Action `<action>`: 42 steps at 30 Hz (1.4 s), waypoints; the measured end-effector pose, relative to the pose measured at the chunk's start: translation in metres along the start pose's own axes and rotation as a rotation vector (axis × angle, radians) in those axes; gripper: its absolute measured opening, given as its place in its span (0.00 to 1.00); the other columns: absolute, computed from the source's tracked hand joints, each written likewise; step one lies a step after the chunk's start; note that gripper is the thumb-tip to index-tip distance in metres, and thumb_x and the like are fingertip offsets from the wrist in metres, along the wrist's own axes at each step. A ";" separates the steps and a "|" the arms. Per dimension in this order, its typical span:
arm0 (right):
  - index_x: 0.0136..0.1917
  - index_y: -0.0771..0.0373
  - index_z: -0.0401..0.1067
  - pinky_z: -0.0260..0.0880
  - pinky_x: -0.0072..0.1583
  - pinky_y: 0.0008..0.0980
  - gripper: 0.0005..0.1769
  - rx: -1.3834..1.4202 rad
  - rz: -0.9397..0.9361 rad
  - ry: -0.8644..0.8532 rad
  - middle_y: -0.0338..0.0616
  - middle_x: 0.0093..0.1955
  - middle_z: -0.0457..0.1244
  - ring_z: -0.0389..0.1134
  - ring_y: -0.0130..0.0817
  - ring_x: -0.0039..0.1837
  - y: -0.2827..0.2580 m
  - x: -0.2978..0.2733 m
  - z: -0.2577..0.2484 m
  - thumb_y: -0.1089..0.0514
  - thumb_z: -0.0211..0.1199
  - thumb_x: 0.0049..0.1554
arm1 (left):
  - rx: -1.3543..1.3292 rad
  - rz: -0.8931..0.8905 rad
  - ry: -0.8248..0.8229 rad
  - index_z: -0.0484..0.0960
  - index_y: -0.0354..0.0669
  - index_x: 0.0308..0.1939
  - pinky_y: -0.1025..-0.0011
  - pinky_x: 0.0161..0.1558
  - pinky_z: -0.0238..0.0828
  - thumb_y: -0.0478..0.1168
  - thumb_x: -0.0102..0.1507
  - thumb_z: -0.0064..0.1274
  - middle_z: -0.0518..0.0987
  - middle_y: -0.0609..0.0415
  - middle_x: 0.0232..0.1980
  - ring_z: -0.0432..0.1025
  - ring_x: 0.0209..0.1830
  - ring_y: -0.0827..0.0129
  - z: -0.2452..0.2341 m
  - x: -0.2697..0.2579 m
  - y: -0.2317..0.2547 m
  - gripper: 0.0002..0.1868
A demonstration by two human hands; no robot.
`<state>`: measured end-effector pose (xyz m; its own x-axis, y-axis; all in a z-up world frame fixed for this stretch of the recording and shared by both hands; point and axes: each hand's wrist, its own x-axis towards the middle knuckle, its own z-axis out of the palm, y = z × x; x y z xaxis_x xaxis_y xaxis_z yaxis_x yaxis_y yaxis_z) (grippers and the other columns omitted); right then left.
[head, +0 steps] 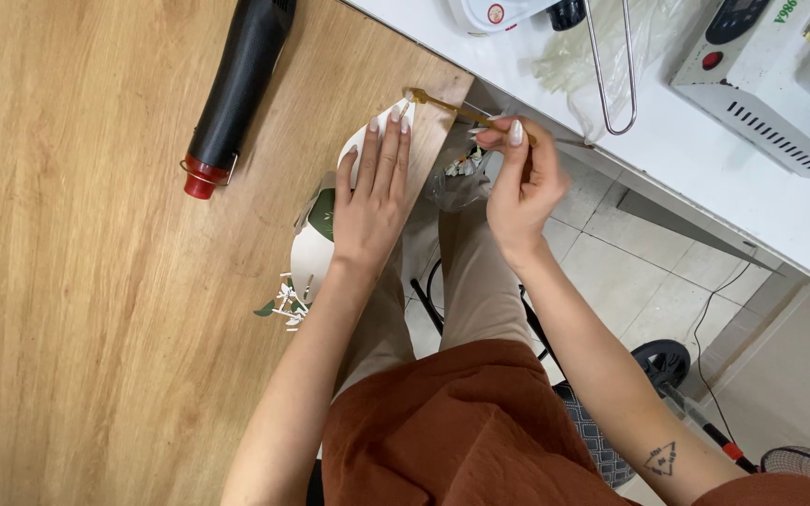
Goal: Preparing melted wax and using heat tools to refine wax items on a studio workbench.
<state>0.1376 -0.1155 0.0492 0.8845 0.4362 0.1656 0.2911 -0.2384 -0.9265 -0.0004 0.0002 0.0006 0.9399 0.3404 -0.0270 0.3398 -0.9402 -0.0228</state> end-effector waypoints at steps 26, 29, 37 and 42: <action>0.56 0.73 0.71 0.77 0.56 0.31 0.09 -0.152 -0.206 -0.073 0.51 0.49 0.71 0.76 0.36 0.52 -0.008 0.000 -0.009 0.65 0.51 0.72 | 0.031 0.010 0.021 0.59 0.40 0.81 0.62 0.72 0.56 0.42 0.72 0.43 0.54 0.52 0.85 0.52 0.83 0.61 0.001 0.000 0.001 0.33; 0.56 0.73 0.71 0.76 0.54 0.31 0.09 -0.176 -0.192 -0.070 0.51 0.49 0.71 0.76 0.36 0.52 -0.008 -0.001 -0.008 0.66 0.52 0.72 | 0.015 0.001 0.032 0.60 0.40 0.82 0.62 0.72 0.56 0.42 0.72 0.43 0.54 0.52 0.85 0.51 0.84 0.61 0.003 -0.001 0.002 0.33; 0.57 0.74 0.70 0.77 0.56 0.31 0.09 -0.138 -0.188 -0.064 0.52 0.51 0.70 0.76 0.37 0.52 -0.009 -0.001 -0.009 0.66 0.51 0.72 | 0.025 -0.007 0.024 0.60 0.41 0.82 0.61 0.73 0.56 0.42 0.72 0.44 0.53 0.53 0.85 0.51 0.84 0.62 0.001 -0.001 0.002 0.33; 0.58 0.74 0.69 0.79 0.57 0.33 0.10 -0.075 -0.152 -0.012 0.51 0.51 0.70 0.76 0.36 0.53 -0.015 -0.001 -0.014 0.64 0.50 0.73 | 0.011 -0.017 0.002 0.60 0.43 0.81 0.60 0.73 0.55 0.42 0.70 0.44 0.53 0.55 0.85 0.50 0.83 0.63 0.001 -0.001 0.003 0.34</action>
<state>0.1371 -0.1248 0.0680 0.8239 0.4825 0.2974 0.4479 -0.2327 -0.8632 -0.0005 -0.0027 -0.0001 0.9342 0.3558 -0.0250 0.3549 -0.9343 -0.0342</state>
